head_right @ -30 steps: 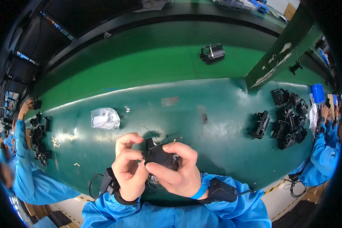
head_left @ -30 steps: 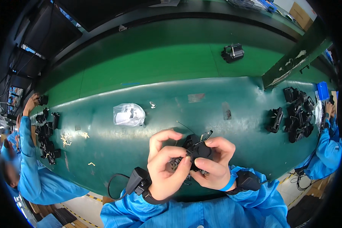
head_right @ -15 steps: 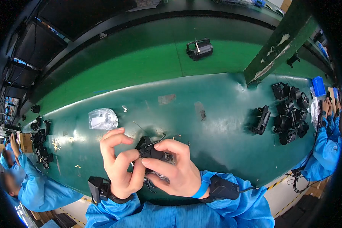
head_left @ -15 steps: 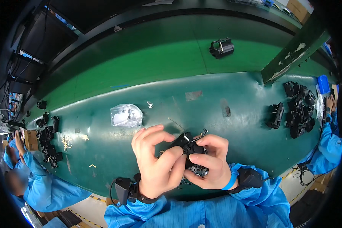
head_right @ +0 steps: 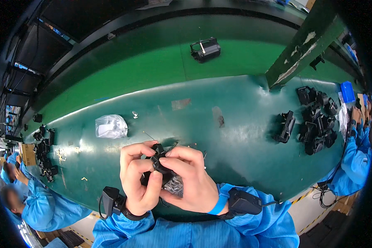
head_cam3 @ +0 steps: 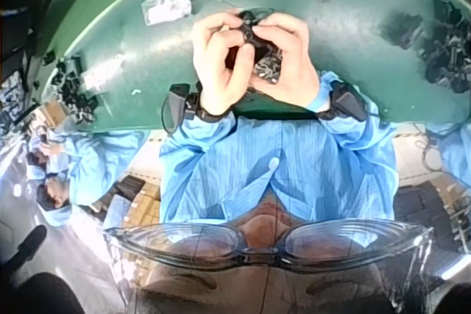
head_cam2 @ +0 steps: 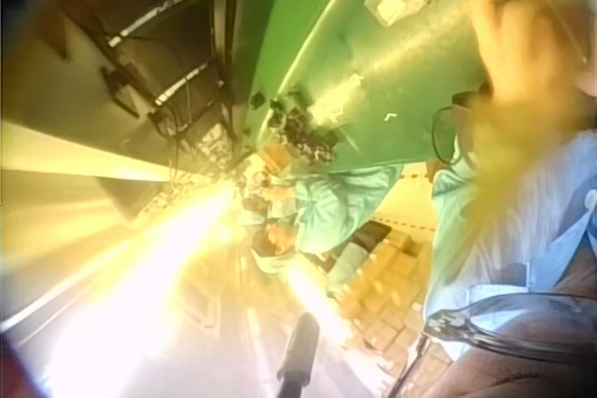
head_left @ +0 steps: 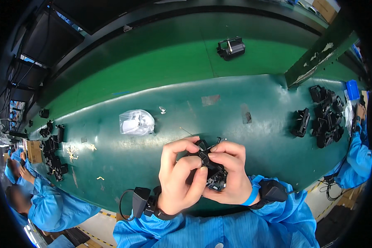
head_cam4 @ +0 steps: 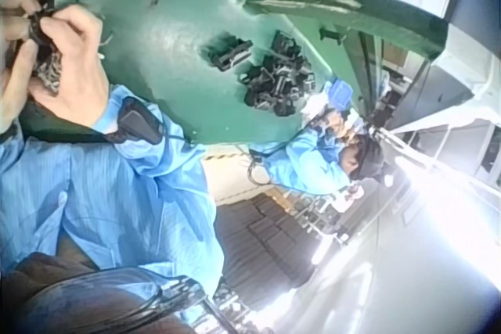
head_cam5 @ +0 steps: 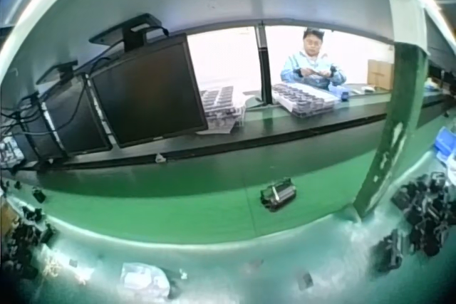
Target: Manually assembling small electronic and plastic components on an industrial assembly line.
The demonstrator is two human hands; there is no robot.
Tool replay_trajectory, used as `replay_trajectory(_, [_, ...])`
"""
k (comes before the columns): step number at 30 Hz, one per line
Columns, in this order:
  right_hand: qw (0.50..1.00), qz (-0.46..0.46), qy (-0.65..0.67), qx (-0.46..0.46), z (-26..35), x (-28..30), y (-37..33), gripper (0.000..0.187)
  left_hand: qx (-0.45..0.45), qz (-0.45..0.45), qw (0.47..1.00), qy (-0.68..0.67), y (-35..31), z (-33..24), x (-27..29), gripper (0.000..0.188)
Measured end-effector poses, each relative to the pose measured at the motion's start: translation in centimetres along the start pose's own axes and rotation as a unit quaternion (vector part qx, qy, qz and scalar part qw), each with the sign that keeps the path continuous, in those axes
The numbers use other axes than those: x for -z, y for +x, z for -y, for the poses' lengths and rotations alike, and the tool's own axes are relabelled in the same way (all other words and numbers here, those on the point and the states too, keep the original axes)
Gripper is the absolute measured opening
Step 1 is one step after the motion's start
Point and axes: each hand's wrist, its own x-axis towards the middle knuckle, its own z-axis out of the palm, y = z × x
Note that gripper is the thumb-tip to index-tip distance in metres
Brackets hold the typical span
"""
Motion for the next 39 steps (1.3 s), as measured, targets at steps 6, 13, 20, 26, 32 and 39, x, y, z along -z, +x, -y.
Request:
replay_trajectory(6, [1.0, -0.015, 0.009, -0.001, -0.2, -0.2, -0.2, 0.079, 0.017, 0.012, 0.999, -0.038, -0.1, -0.2, -0.3, 0.012])
replay_trajectory(13, [0.999, 0.023, 0.022, -0.004, -0.3, 0.5, 0.1, 0.077, 0.036, 0.0, 0.998, -0.043, 0.0, 0.1, 0.4, 0.012])
replay_trajectory(20, [0.997, 0.067, 0.025, -0.001, -0.1, 1.1, 0.6, 0.075, -0.012, 0.024, 0.993, 0.115, 0.7, -0.2, 1.8, 0.017])
replay_trajectory(26, [0.995, 0.083, 0.046, -0.004, -0.2, 1.2, 0.6, 0.073, -0.048, 0.076, 0.973, 0.212, 1.5, -0.6, 2.8, 0.018])
replay_trajectory(32, [0.996, 0.075, 0.045, 0.002, -0.4, 1.4, 0.8, 0.069, -0.012, 0.058, 0.98, 0.188, 1.7, -0.6, 3.2, 0.016])
replay_trajectory(39, [0.998, 0.059, 0.011, 0.012, -0.3, 1.3, 0.5, 0.07, 0.077, -0.029, 0.996, 0.019, 0.8, -0.1, 2.4, 0.017])
